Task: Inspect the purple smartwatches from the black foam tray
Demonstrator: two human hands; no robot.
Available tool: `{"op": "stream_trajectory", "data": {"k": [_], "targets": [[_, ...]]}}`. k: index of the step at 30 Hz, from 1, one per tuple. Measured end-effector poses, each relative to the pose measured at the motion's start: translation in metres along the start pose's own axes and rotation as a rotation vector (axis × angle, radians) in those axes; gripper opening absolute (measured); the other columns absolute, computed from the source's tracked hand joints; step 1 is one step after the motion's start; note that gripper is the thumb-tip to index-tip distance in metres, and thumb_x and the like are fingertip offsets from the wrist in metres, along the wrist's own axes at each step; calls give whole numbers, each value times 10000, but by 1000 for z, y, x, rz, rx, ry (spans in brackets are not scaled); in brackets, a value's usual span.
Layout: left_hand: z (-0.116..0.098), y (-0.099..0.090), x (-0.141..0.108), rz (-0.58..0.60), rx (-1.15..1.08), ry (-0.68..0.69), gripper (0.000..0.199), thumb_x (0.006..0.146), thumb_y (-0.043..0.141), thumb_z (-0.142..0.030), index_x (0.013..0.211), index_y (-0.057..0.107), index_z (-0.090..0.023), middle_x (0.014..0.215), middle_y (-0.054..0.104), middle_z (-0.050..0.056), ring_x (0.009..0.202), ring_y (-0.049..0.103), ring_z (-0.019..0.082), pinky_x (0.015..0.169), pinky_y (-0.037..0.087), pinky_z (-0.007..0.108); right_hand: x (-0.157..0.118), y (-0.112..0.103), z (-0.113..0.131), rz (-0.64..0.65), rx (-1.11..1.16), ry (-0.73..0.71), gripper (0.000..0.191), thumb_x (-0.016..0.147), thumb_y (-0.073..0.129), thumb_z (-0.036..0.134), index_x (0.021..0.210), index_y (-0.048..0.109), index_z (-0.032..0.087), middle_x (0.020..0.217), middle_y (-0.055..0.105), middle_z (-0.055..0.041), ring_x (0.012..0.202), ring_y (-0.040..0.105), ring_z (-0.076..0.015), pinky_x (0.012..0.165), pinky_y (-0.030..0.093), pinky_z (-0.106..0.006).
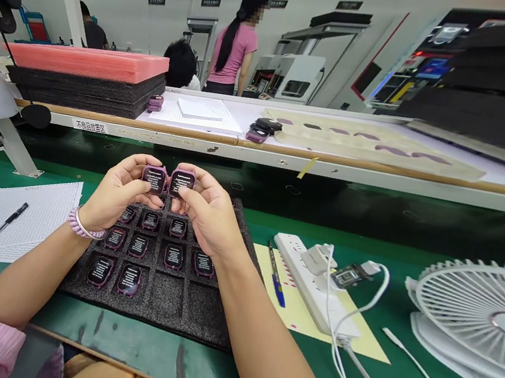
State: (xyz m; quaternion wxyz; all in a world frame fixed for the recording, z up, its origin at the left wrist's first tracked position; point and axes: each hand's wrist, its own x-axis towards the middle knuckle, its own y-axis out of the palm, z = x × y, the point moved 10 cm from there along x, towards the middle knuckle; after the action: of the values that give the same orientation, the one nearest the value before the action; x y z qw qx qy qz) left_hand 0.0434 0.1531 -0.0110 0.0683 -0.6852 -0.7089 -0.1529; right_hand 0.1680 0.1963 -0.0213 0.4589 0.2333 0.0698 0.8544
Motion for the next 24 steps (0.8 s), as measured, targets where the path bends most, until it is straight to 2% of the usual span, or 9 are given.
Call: {"op": "stream_trajectory", "data": {"k": [7,24], "targets": [[-1,0,0,3,1,15,464,728,665,-247,1162,534,-150,1108,633,68,642,698,135,626,626,205,-1,0,1,1,-52,-11,499,693,786,244,1158,618,174,848,623,-2,625,571,-126,578,479,-229],[-2,-1,0,-10,5,20,446,737,675,-264,1148,539,-154,1096,649,69,621,686,122,613,625,203,-3,3,4,17,-111,-18,511,710,788,297,1174,601,193,860,594,-5,646,562,-150,593,481,-285]]}}
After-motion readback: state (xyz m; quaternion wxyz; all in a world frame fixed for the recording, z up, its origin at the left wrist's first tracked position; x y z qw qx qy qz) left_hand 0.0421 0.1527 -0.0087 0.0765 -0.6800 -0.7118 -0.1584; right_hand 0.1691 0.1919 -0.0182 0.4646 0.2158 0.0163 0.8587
